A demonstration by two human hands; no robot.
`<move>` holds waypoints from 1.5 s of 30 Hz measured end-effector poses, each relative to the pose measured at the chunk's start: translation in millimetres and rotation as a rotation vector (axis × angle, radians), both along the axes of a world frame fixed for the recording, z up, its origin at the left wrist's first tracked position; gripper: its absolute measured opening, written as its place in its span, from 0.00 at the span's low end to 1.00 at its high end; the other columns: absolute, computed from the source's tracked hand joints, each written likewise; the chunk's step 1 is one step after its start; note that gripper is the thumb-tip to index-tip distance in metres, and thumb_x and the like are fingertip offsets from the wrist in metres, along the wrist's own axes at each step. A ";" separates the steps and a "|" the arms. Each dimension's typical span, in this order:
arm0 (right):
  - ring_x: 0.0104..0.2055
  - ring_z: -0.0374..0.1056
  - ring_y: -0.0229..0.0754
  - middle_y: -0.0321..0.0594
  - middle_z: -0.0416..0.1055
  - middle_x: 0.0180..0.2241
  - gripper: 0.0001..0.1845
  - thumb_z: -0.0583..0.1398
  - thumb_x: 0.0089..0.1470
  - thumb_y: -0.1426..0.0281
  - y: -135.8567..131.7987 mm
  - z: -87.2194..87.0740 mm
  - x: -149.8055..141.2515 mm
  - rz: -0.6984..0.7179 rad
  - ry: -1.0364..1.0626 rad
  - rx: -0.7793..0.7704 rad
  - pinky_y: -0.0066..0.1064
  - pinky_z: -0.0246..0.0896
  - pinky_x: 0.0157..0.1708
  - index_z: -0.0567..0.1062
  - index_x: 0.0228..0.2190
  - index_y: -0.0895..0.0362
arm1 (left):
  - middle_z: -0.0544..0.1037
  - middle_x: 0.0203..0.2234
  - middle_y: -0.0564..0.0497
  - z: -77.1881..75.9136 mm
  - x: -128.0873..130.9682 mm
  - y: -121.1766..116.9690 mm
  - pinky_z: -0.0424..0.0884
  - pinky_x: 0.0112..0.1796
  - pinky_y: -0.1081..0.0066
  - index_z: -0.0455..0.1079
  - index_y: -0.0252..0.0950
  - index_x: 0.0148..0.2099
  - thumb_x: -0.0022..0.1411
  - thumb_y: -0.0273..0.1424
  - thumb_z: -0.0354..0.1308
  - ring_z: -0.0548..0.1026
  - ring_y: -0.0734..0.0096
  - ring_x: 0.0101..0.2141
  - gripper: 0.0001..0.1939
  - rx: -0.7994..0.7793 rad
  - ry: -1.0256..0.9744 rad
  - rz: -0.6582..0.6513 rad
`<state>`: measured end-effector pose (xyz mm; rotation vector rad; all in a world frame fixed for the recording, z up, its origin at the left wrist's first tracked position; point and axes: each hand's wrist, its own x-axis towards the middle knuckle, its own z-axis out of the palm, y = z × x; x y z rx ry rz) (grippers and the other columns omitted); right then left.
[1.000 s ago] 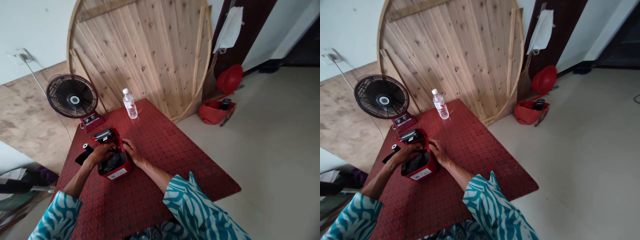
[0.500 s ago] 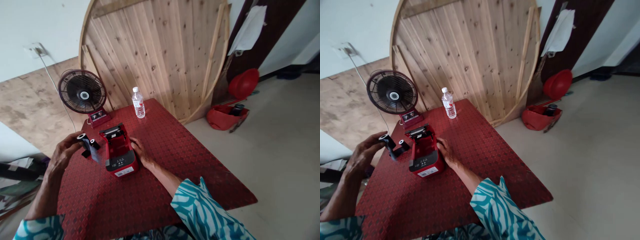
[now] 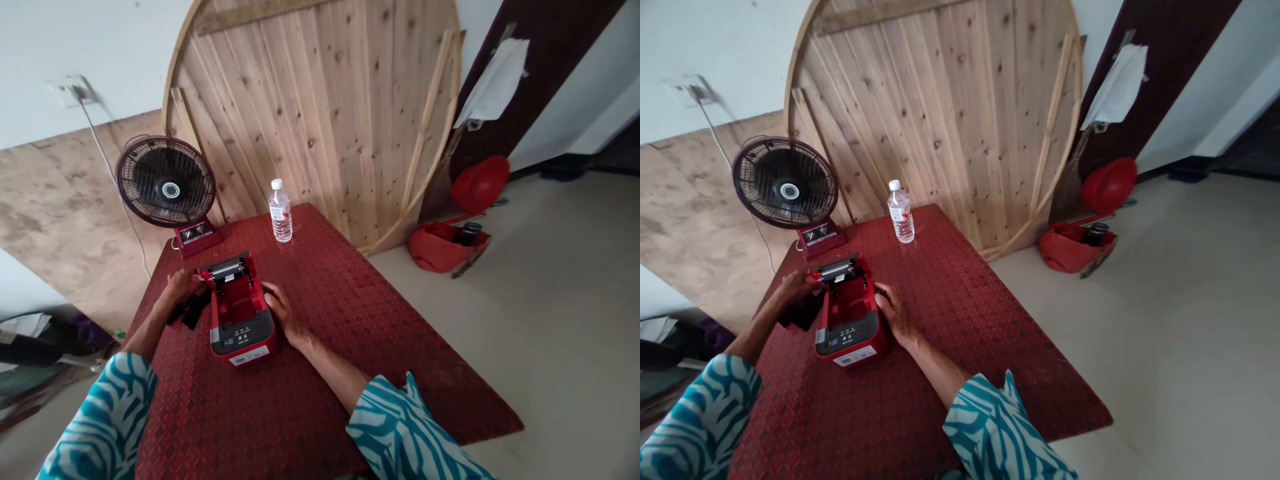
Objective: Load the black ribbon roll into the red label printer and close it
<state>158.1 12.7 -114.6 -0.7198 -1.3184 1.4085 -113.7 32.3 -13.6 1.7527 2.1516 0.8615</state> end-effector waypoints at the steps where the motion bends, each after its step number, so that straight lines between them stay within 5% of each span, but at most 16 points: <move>1: 0.58 0.61 0.46 0.37 0.69 0.53 0.20 0.55 0.56 0.56 0.4 -0.3 -0.3 0.001 0.003 0.002 0.43 0.52 0.59 0.71 0.49 0.47 | 0.70 0.13 0.52 -3.0 1.7 2.3 0.64 0.40 0.60 0.68 0.39 0.19 0.38 0.27 0.64 0.76 0.47 0.36 0.07 -0.026 0.019 0.001; 7: 0.58 0.62 0.46 0.37 0.69 0.52 0.20 0.56 0.55 0.56 0.9 -0.6 -1.0 -0.020 0.005 0.012 0.43 0.51 0.59 0.72 0.48 0.48 | 0.77 0.20 0.49 -5.3 -4.9 -3.5 0.66 0.42 0.60 0.72 0.39 0.24 0.39 0.30 0.65 0.76 0.47 0.40 0.06 -0.037 -0.059 -0.006; 12: 0.57 0.62 0.47 0.38 0.69 0.53 0.20 0.56 0.55 0.56 2.3 -5.4 -4.1 -0.014 0.026 -0.013 0.43 0.52 0.58 0.71 0.48 0.48 | 0.81 0.37 0.43 -0.4 -42.3 -30.9 0.68 0.48 0.59 0.75 0.37 0.36 0.40 0.49 0.64 0.73 0.51 0.48 0.24 0.036 -0.232 0.037; 17: 0.57 0.61 0.46 0.38 0.69 0.52 0.21 0.56 0.55 0.56 3.4 -6.7 -5.2 -0.029 0.018 0.009 0.43 0.51 0.59 0.72 0.48 0.49 | 0.82 0.34 0.42 -5.3 -62.5 -51.9 0.73 0.42 0.57 0.76 0.36 0.38 0.27 0.54 0.69 0.78 0.48 0.40 0.37 -0.106 -0.338 -0.017; 22: 0.56 0.62 0.47 0.38 0.70 0.51 0.20 0.56 0.55 0.56 1.2 -0.2 -2.1 -0.037 -0.001 0.004 0.42 0.52 0.58 0.73 0.47 0.48 | 0.82 0.38 0.44 -19.0 -63.4 -42.4 0.73 0.42 0.60 0.74 0.36 0.45 0.32 0.56 0.67 0.77 0.50 0.42 0.40 -0.171 -0.342 -0.114; 29: 0.56 0.63 0.46 0.38 0.70 0.52 0.21 0.56 0.55 0.56 0.7 -0.7 -1.3 -0.030 -0.024 -0.017 0.41 0.53 0.57 0.72 0.48 0.48 | 0.81 0.30 0.47 -24.1 -56.9 -47.3 0.72 0.38 0.63 0.72 0.34 0.35 0.35 0.57 0.66 0.77 0.53 0.38 0.34 -0.067 -0.298 -0.041; 34: 0.56 0.62 0.46 0.38 0.70 0.51 0.20 0.55 0.55 0.56 5.6 -10.8 -6.8 -0.051 0.016 0.029 0.42 0.52 0.58 0.72 0.48 0.48 | 0.80 0.32 0.47 14.3 -33.0 -83.9 0.74 0.35 0.64 0.68 0.35 0.40 0.40 0.55 0.66 0.78 0.57 0.35 0.33 0.027 -0.412 -0.007; 37: 0.56 0.62 0.46 0.38 0.70 0.51 0.20 0.56 0.55 0.56 5.5 -10.9 -7.4 -0.049 0.021 0.024 0.42 0.52 0.58 0.72 0.47 0.48 | 0.81 0.34 0.46 38.3 -0.4 -100.2 0.75 0.37 0.62 0.69 0.36 0.42 0.41 0.50 0.68 0.79 0.56 0.35 0.30 -0.004 -0.452 -0.147; 41: 0.57 0.61 0.46 0.38 0.69 0.52 0.20 0.56 0.55 0.56 3.0 -5.9 -6.0 -0.034 0.026 0.009 0.42 0.52 0.58 0.72 0.47 0.48 | 0.81 0.37 0.47 50.1 53.6 -98.4 0.75 0.41 0.63 0.75 0.38 0.42 0.50 0.45 0.64 0.79 0.58 0.38 0.20 -0.072 -0.163 -0.373; 45: 0.56 0.62 0.45 0.38 0.70 0.50 0.19 0.55 0.56 0.56 2.8 -4.6 -7.3 -0.039 0.032 0.048 0.41 0.53 0.58 0.72 0.47 0.49 | 0.82 0.37 0.51 47.0 96.0 -79.1 0.73 0.41 0.68 0.75 0.42 0.45 0.56 0.38 0.60 0.79 0.63 0.39 0.15 -0.160 0.151 -0.415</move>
